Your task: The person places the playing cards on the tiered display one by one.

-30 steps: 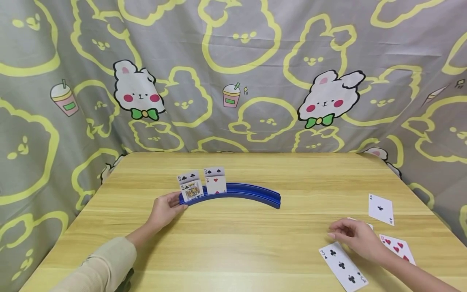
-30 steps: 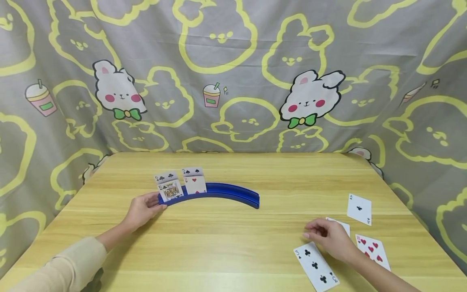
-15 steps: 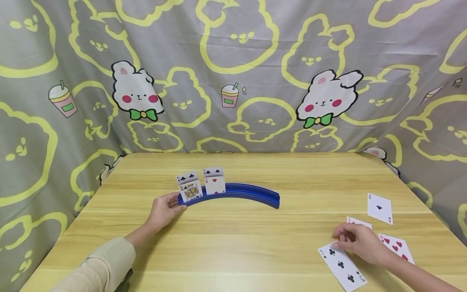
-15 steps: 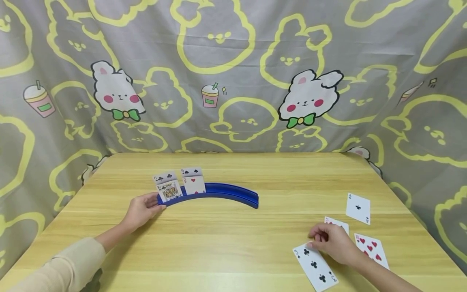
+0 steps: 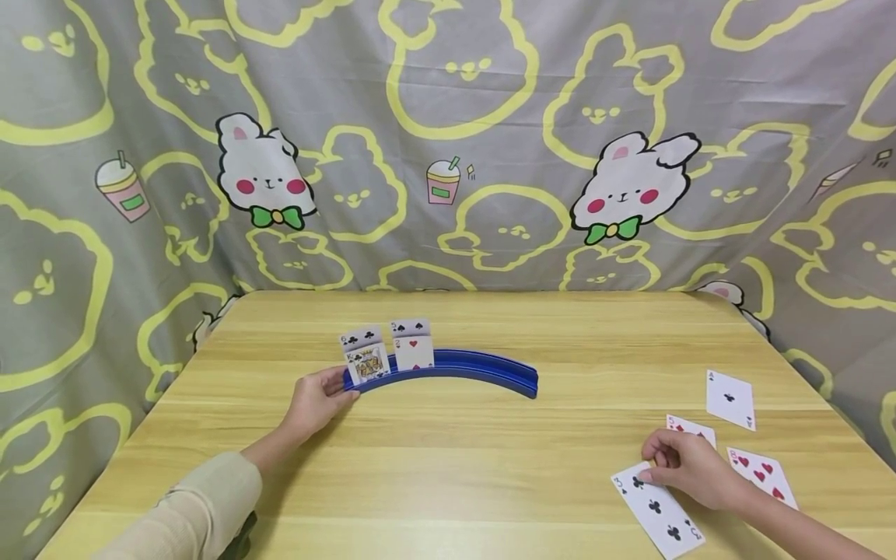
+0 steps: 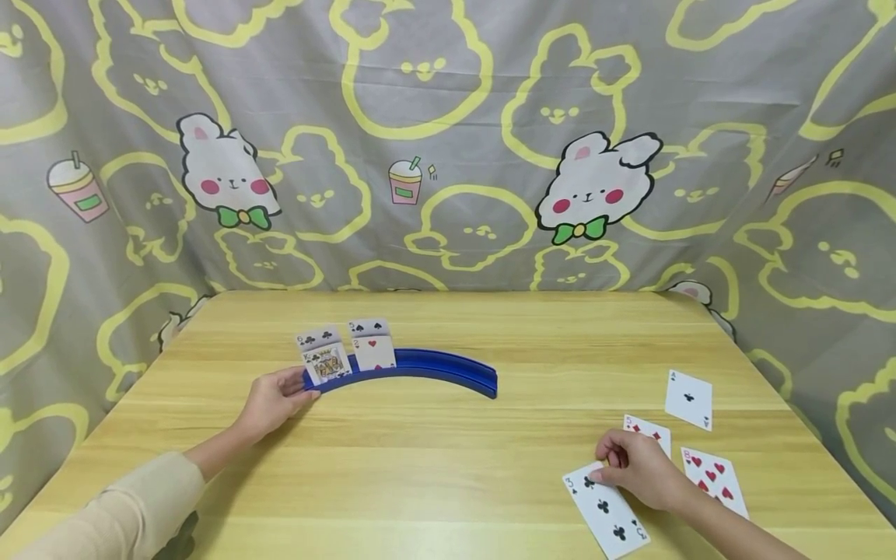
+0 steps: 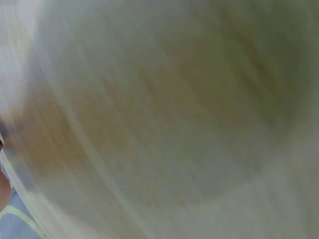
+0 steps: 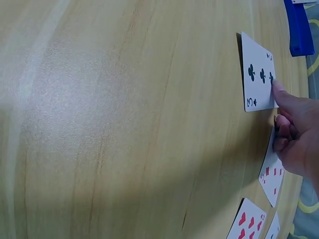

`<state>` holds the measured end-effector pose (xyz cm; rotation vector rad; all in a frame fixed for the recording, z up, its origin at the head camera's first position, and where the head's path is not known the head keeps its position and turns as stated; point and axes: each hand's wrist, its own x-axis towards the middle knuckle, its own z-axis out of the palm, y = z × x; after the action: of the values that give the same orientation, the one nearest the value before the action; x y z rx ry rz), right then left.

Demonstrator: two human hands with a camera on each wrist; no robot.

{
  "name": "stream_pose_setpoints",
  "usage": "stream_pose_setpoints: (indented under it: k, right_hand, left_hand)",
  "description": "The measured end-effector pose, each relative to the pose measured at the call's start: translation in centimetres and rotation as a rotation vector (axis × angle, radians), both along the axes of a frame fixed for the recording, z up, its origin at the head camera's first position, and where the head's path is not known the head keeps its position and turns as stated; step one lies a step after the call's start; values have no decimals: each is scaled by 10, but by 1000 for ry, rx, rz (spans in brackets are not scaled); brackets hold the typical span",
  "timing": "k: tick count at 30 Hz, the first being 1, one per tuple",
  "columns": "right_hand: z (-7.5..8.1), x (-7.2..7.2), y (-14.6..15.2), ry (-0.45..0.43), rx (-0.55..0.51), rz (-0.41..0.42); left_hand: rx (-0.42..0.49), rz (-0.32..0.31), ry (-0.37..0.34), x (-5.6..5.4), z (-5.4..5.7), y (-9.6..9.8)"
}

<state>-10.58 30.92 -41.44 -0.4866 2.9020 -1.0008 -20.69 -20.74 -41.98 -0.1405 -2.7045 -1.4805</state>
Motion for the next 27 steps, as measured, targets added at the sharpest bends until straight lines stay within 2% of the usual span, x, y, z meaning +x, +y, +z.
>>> stream_pose_setpoints:
  k: [13,19,27]
  right_hand:
    - [4,-2,-7,5,47,-16]
    - [7,-9,-11,62,-8,-24]
    - [11,-12,-20,4,-71,-102]
  left_hand:
    - [-9,3,3,1,1,0]
    - [-13,-1,8,2,1,-1]
    - [2,-5,12,2,1,0]
